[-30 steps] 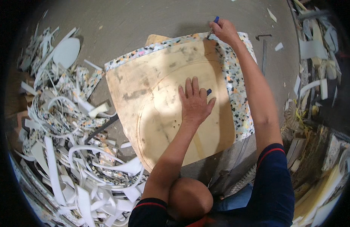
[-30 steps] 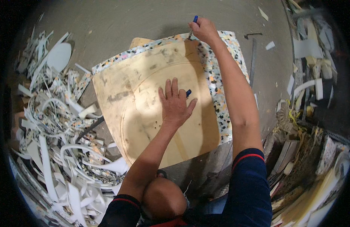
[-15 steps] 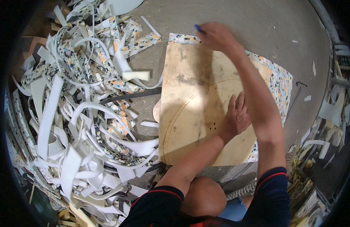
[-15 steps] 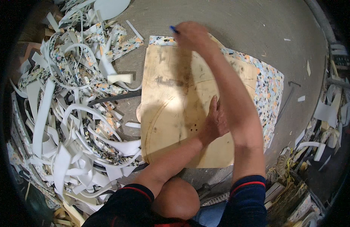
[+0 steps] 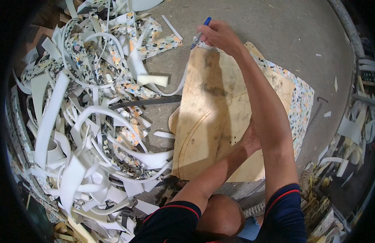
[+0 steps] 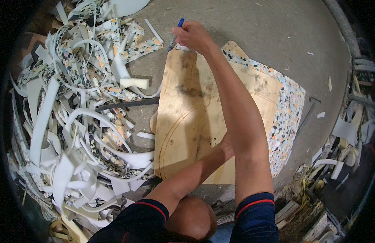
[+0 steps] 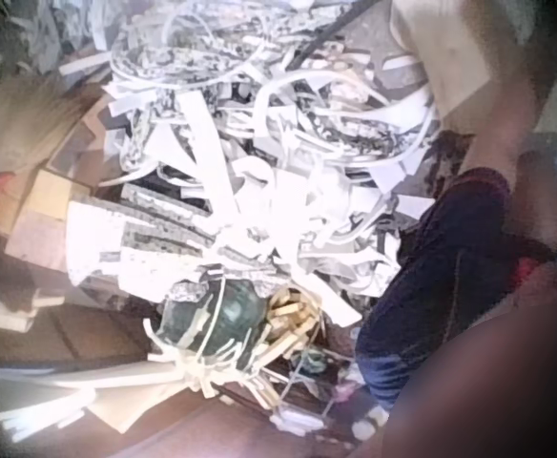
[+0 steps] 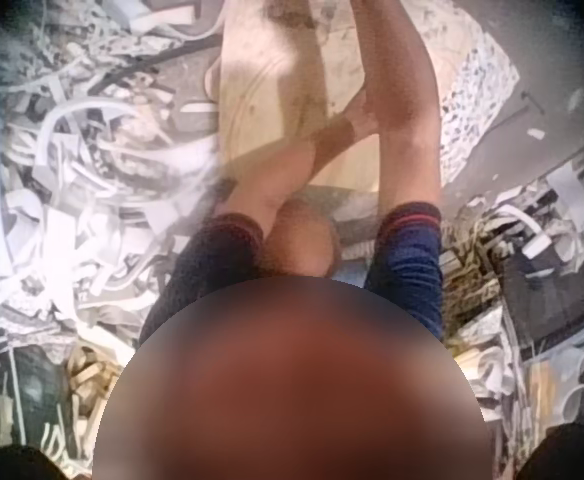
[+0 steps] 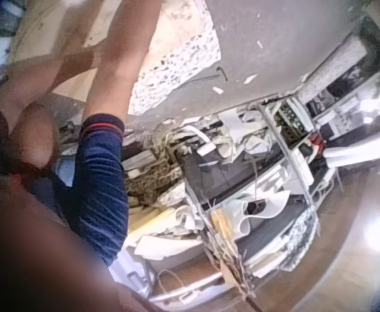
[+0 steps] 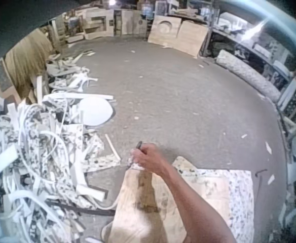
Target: The person uses a hammer and chisel to cut a speckled composite sheet placed on a wooden board. They trace a curved outline with a pen, then repeatedly strike the chisel along the marked line to separate the material.
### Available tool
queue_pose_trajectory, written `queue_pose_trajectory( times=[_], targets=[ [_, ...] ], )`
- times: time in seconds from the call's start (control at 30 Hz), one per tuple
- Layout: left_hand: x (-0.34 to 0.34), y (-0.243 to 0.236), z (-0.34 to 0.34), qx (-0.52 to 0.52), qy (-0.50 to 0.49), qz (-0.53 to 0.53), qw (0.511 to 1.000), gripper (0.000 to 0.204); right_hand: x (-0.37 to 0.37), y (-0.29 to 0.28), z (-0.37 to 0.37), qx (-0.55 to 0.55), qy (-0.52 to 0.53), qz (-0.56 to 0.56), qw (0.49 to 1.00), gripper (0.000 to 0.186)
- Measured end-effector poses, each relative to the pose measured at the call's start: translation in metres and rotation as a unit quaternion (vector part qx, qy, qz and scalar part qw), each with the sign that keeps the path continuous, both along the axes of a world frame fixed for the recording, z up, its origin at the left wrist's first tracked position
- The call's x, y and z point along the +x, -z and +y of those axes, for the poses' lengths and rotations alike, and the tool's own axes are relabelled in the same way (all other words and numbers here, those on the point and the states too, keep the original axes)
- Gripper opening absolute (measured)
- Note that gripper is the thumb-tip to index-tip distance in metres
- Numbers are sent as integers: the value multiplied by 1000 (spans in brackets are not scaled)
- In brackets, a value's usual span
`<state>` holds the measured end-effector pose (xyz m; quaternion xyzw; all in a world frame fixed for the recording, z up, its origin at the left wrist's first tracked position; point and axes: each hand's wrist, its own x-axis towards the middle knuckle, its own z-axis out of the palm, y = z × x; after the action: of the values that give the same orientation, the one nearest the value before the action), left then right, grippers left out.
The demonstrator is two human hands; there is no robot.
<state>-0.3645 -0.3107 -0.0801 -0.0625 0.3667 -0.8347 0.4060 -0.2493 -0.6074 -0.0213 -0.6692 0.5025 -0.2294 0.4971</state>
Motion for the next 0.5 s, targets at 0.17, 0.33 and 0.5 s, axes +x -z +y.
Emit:
queue_pose_trajectory(
  times=[0.17, 0.33, 0.5],
  targets=[
    [9, -2, 2, 1, 5, -35, 999, 51, 15, 3, -5, -16, -12, 46, 999, 34],
    [10, -10, -11, -4, 16, -88, 996, 50, 3, 4, -10, 60, 50, 35, 996, 31],
    [1, -24, -24, -93, 44, -378, 920, 50, -76, 1, -4, 83, 39, 45, 995, 32]
  ],
)
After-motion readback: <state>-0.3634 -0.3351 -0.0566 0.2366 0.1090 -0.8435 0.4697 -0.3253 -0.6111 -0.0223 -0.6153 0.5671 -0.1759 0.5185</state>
